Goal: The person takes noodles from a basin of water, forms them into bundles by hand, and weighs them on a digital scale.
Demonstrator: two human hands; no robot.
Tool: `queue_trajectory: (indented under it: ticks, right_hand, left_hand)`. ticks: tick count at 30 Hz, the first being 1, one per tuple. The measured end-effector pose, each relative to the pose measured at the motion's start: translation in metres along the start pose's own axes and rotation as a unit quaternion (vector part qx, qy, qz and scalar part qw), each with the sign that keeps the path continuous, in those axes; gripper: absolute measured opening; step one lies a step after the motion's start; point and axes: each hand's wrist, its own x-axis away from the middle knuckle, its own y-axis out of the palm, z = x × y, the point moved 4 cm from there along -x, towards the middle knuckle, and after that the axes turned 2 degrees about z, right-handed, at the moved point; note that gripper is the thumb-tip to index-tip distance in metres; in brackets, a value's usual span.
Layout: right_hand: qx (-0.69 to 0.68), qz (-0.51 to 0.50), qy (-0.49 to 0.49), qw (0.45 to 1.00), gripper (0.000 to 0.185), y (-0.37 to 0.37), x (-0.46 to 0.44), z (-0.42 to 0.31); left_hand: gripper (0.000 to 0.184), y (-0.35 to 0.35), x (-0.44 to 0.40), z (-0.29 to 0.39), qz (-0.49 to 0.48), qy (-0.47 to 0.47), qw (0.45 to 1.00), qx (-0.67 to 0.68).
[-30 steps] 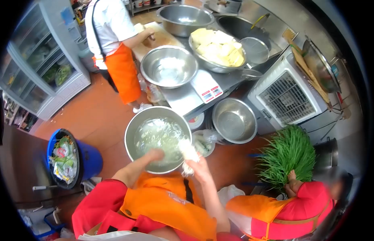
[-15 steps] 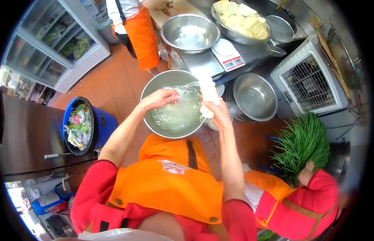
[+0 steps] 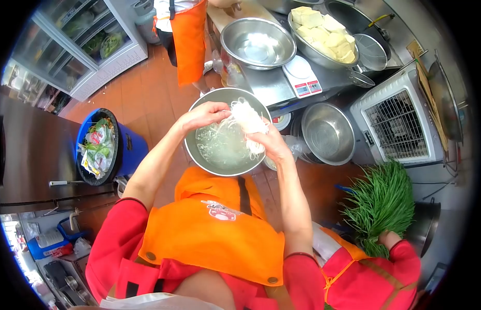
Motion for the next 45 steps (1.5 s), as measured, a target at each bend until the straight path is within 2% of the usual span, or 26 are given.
queue_trajectory:
  ticks: [3,6,12,13,14,16,21,23,26,30,31,33,34,35,37,39,42,43,45]
  right_hand:
    - [-0.007,0.020,-0.037,0.999,0.052,0.002,-0.008,-0.009]
    - [-0.049,-0.008,0.000,0.999,0.052,0.003,-0.016,0.002]
    - [0.012,0.023,-0.018,0.999,0.054,0.017,-0.013,0.017]
    - [0.016,0.042,-0.015,0.999,0.052,0.014,-0.010,0.017]
    - [0.020,0.061,-0.012,0.998,0.051,0.011,-0.007,0.017]
    - [-0.012,0.031,0.000,0.999,0.046,0.008,0.000,0.017]
    - [-0.048,0.013,-0.010,0.999,0.035,0.021,0.015,-0.021]
    - [-0.015,-0.002,-0.020,1.000,0.036,0.023,0.013,-0.041]
    - [0.041,0.006,-0.015,0.999,0.037,0.021,0.006,-0.062]
    - [0.051,0.042,0.003,0.998,0.038,0.018,0.001,-0.071]
    - [0.046,0.037,0.007,0.998,0.039,0.019,0.000,-0.072]
    - [0.034,0.029,0.012,0.999,0.039,0.022,0.000,-0.075]
    - [0.027,0.021,0.013,0.999,0.039,0.025,-0.001,-0.075]
    - [0.019,0.013,0.013,1.000,0.038,0.029,-0.003,-0.076]
    - [0.012,0.008,0.021,1.000,0.037,0.032,-0.007,-0.075]
    - [0.017,0.010,0.040,0.999,0.036,0.031,-0.012,-0.071]
    - [0.023,0.017,0.033,0.999,0.035,0.026,-0.021,-0.067]
    - [0.044,0.013,0.026,0.999,0.034,0.021,-0.023,-0.067]
    - [0.126,0.057,-0.004,0.990,0.035,0.007,-0.031,-0.067]
  left_hand:
    - [0.028,0.006,-0.006,-0.003,-0.035,-0.011,0.998,0.054]
    - [0.028,0.013,-0.017,-0.006,-0.017,0.069,0.994,0.081]
    - [0.022,-0.003,-0.016,-0.010,0.019,-0.024,0.996,0.085]
    - [0.019,-0.006,-0.015,-0.011,0.021,-0.019,0.988,0.151]
    - [0.019,-0.013,-0.014,-0.012,0.033,-0.013,0.990,0.134]
    - [0.018,-0.025,-0.010,-0.007,0.056,-0.005,0.993,0.104]
    - [0.026,-0.011,-0.016,-0.044,0.021,-0.018,0.991,0.134]
    - [0.027,0.005,-0.019,-0.058,0.008,-0.019,0.993,0.118]
    - [0.026,0.031,-0.020,-0.069,-0.036,-0.025,0.981,0.186]
    - [0.034,0.035,-0.019,-0.060,-0.070,-0.026,0.995,0.069]
    - [0.042,0.029,-0.016,-0.047,-0.105,-0.055,0.992,-0.033]
    - [0.046,0.023,-0.020,-0.058,-0.031,0.052,0.990,-0.124]
    - [0.048,0.016,-0.013,-0.039,0.004,0.105,0.980,-0.170]
    - [0.056,0.005,-0.012,-0.029,-0.023,0.031,0.994,-0.099]
    - [0.058,0.006,-0.018,-0.008,0.003,0.078,0.983,0.168]
    - [0.057,0.025,-0.038,-0.009,0.030,0.118,0.909,0.399]
    - [0.054,0.051,-0.034,0.015,-0.089,0.043,0.778,0.620]
    - [0.048,0.054,-0.033,0.007,-0.161,0.069,0.791,0.586]
    - [0.042,0.058,-0.034,-0.020,-0.119,0.006,0.879,0.462]
